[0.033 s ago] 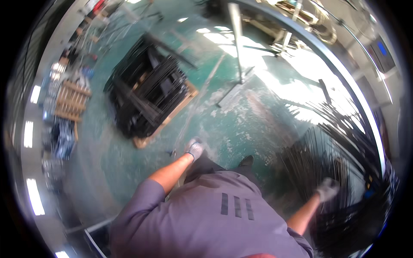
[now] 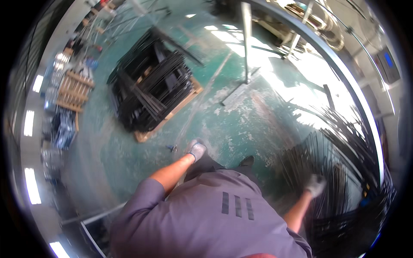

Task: The person repeatedly picks up bundles of long, bent metal rods from a wooden pallet and stacks them onto a metal rack. The person wears gloves and handles the rods by hand, moving them from the pallet to the rack in a repetitive cycle.

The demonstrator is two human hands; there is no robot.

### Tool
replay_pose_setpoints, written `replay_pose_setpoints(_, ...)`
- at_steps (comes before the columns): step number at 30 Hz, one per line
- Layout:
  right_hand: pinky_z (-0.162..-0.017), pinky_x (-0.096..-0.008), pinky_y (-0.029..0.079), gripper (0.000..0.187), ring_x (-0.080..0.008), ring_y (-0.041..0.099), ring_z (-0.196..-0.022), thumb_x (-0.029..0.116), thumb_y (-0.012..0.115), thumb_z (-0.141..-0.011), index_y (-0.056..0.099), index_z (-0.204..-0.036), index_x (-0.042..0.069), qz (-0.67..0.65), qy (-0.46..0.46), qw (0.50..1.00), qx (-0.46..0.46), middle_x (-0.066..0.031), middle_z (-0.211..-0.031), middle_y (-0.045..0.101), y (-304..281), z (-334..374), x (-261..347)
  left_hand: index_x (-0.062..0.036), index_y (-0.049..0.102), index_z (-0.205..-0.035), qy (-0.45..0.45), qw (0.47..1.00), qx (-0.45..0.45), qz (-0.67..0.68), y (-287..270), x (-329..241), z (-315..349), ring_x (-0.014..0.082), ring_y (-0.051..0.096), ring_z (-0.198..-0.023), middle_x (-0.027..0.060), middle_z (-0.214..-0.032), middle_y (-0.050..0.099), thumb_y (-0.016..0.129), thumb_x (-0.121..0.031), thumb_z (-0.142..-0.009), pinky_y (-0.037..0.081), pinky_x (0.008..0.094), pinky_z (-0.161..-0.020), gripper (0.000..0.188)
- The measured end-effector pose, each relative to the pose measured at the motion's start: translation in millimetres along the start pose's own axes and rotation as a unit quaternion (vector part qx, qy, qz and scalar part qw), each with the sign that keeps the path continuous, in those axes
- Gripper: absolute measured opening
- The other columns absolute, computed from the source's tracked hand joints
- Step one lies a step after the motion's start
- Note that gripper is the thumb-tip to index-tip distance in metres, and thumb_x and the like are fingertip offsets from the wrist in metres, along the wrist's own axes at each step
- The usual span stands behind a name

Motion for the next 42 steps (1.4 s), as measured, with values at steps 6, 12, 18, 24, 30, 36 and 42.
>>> replay_pose_setpoints(6,-0.088,-0.0355,0.054,0.036,-0.0236,0.071,-0.099,0.016,0.076,-0.080,0.071,-0.114,0.006,-0.275,-0.138,0.780,0.544,-0.0141,-0.107,0.074,67,209,285,-0.0005,0.065,-0.116,0.043,0.983,0.099,0.145,15,-12,85,0.0231,0.070,-0.094,0.0135,-0.093,0.072,0.068,-0.015,-0.087,0.055,0.0338,-0.082,0.033)
replay_pose_setpoints(12,-0.087,-0.0394,0.055,0.043,-0.0310,0.071,-0.099,0.023,0.083,-0.077,0.070,-0.114,0.004,-0.244,-0.355,0.735,0.524,-0.0165,-0.109,0.073,72,232,461,-0.0067,0.071,-0.107,-0.075,0.985,0.025,0.153,-36,52,39,0.0277,0.071,-0.094,0.0134,-0.100,0.074,0.062,-0.025,-0.089,0.053,0.0367,-0.086,0.027)
replay_pose_setpoints(18,-0.096,-0.0424,0.053,0.062,-0.0341,0.068,-0.109,0.029,0.086,-0.073,0.064,-0.124,0.004,-0.148,-0.350,0.770,0.512,-0.0190,-0.119,0.070,86,254,544,-0.0026,0.068,-0.100,-0.048,0.954,-0.219,0.199,-150,132,3,0.0260,0.070,-0.082,0.0133,-0.086,0.070,0.063,-0.018,-0.088,0.053,0.0376,-0.079,0.021)
replay_pose_setpoints(24,-0.107,-0.0443,0.046,0.089,-0.0367,0.052,-0.131,0.036,0.089,-0.069,0.048,-0.142,0.006,-0.100,-0.444,0.725,0.517,-0.0189,-0.141,0.055,130,305,663,-0.0047,0.067,-0.097,-0.217,0.899,-0.215,0.313,-176,200,-33,0.0191,0.067,-0.080,0.0099,-0.088,0.069,0.074,-0.019,-0.085,0.053,0.0335,-0.075,0.020)
replay_pose_setpoints(30,-0.113,-0.0472,0.039,0.108,-0.0397,0.044,-0.137,0.039,0.092,-0.064,0.035,-0.150,0.004,-0.074,-0.504,0.702,0.497,-0.0218,-0.147,0.047,237,363,834,-0.0061,0.063,-0.095,-0.049,0.987,-0.132,0.073,-174,175,-52,0.0144,0.063,-0.082,0.0065,-0.089,0.066,0.071,-0.010,-0.088,0.050,0.0301,-0.077,0.011)
replay_pose_setpoints(36,-0.120,-0.0483,0.029,0.127,-0.0411,0.036,-0.142,0.050,0.093,-0.058,0.026,-0.156,0.005,-0.079,-0.496,0.739,0.450,-0.0208,-0.154,0.038,330,412,986,-0.0053,0.063,-0.097,-0.273,0.835,-0.098,0.467,-206,87,-100,0.0109,0.064,-0.085,0.0013,-0.085,0.066,0.067,-0.005,-0.090,0.051,0.0276,-0.077,0.008)
replay_pose_setpoints(42,-0.112,-0.0455,0.041,0.127,-0.0406,0.046,-0.138,0.055,0.086,-0.066,0.016,-0.160,0.006,0.024,-0.491,0.707,0.509,-0.0233,-0.156,0.037,392,449,1030,-0.0010,0.059,-0.110,-0.278,0.776,-0.176,0.538,-268,87,-177,0.0155,0.066,-0.084,0.0071,-0.096,0.067,0.067,-0.001,-0.091,0.054,0.0298,-0.077,0.021)
Point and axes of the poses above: each hand's wrist, its own z-axis away from the middle knuckle, its own y-axis out of the palm, x = y × z, the point moved 3 cm from there along -z, towards the middle knuckle
